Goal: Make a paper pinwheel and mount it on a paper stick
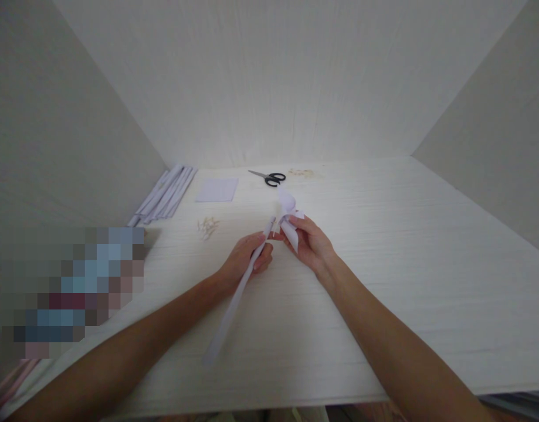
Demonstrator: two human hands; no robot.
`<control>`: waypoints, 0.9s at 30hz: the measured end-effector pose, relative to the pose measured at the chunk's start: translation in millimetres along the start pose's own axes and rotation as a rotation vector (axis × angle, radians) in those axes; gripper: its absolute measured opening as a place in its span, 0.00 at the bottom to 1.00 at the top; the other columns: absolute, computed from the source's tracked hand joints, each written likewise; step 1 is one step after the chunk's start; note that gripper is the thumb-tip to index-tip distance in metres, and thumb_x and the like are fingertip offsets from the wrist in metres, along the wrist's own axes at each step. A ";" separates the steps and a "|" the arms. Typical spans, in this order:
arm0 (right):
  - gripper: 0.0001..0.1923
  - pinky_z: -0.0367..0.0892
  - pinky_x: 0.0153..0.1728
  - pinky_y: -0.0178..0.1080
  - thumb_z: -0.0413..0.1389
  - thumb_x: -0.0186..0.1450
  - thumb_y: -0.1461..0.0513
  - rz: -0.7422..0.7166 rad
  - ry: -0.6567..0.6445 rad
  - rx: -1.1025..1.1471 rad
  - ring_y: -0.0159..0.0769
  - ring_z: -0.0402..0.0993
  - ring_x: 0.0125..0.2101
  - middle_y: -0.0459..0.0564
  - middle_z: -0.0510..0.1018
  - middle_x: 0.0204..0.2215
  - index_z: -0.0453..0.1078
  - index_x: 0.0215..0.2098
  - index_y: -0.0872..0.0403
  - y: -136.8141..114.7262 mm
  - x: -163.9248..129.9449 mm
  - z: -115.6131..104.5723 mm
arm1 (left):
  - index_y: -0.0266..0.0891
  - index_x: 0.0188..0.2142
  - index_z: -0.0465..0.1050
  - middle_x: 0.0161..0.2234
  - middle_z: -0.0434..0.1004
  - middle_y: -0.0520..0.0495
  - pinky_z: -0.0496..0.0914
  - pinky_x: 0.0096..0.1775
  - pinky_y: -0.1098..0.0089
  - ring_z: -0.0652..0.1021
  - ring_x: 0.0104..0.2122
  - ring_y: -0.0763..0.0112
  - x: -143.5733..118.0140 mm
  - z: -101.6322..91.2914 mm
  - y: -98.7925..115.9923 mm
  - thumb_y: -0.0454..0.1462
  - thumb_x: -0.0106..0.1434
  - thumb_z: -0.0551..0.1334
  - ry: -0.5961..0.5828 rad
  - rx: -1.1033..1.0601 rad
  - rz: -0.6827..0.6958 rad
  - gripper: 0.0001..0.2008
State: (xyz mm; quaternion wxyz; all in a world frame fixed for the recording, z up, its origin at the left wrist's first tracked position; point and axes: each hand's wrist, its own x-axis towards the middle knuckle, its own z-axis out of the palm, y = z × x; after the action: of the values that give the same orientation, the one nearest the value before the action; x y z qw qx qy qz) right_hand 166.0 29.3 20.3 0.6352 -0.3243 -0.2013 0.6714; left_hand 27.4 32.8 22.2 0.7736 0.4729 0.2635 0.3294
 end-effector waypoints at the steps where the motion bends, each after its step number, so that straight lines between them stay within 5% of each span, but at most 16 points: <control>1: 0.08 0.71 0.27 0.31 0.57 0.48 0.68 0.000 0.002 0.006 0.26 0.69 0.21 0.41 0.74 0.22 0.65 0.27 0.55 -0.1 -0.1 0.3 | 0.32 0.36 0.67 0.09 0.51 0.60 0.46 0.14 0.77 0.52 0.09 0.83 0.0 0.1 0.0 0.40 0.57 0.49 0.001 0.004 0.001 0.14; 27: 0.06 0.68 0.22 0.29 0.55 0.49 0.70 -0.028 -0.046 -0.021 0.27 0.69 0.23 0.42 0.74 0.23 0.66 0.26 0.55 1.5 -1.0 4.5 | 0.33 0.35 0.65 0.09 0.52 0.60 0.46 0.14 0.77 0.53 0.10 0.83 0.1 -1.1 -6.5 0.40 0.58 0.48 0.046 0.163 0.058 0.14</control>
State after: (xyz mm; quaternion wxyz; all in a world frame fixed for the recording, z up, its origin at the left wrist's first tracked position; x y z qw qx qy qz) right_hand 161.8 28.8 22.6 0.6363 -0.3125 -0.2276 0.6676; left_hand 28.3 31.3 15.9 0.7165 0.5339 0.2932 0.3399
